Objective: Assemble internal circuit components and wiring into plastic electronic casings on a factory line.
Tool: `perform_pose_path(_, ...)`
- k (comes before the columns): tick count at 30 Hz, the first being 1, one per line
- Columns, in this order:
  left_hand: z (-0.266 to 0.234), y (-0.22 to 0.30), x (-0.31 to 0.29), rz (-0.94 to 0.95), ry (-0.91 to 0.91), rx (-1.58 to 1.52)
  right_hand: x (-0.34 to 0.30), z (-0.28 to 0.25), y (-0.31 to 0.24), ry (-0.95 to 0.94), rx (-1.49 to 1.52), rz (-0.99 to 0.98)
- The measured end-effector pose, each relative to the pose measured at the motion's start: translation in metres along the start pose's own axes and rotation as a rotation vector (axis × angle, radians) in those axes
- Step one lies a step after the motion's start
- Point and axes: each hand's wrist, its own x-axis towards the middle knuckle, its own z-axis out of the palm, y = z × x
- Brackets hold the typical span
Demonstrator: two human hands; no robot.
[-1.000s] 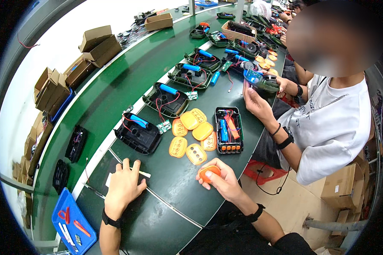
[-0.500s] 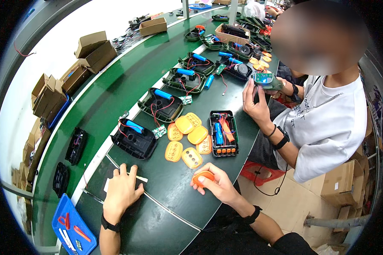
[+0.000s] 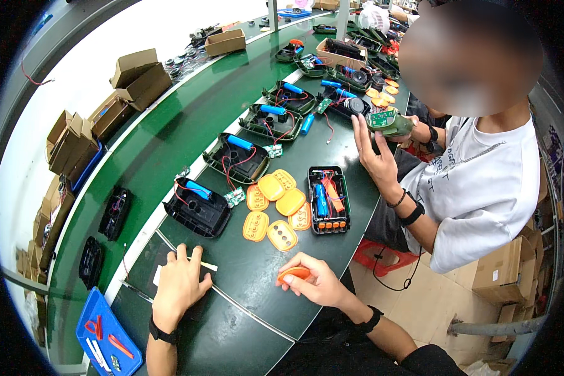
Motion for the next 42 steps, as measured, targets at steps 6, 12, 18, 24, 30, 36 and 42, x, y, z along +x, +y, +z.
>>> perform_pose_path(6, -0.004, 0.0, -0.002, -0.011, -0.009, -0.005, 0.002, 0.014, -0.008, -0.007, -0.322, -0.111)
perform_pose_path(12, -0.038, 0.013, -0.007, 0.323, 0.096, -0.258, -0.001, 0.017, -0.013, -0.061, -0.36, -0.028)
perform_pose_path(18, -0.031, 0.044, -0.008, 0.636, -0.099, -0.584, -0.002, 0.028, -0.012, -0.282, -0.395, -0.08)
perform_pose_path(24, -0.027, 0.043, -0.004, 0.56, 0.0, -0.653, 0.003, 0.025, -0.009, -0.119, -0.171, -0.104)
perform_pose_path(30, -0.021, 0.043, -0.001, 0.447, 0.058, -0.904, 0.003, 0.014, 0.005, -0.091, 0.021, -0.008)
perform_pose_path(36, -0.006, 0.029, 0.01, 0.198, -0.315, -1.247, 0.005, 0.015, 0.002, -0.071, 0.004, 0.004)
perform_pose_path(42, 0.0, 0.023, 0.012, 0.161, -0.432, -1.321, 0.005, 0.016, 0.0, -0.078, -0.019, 0.026)
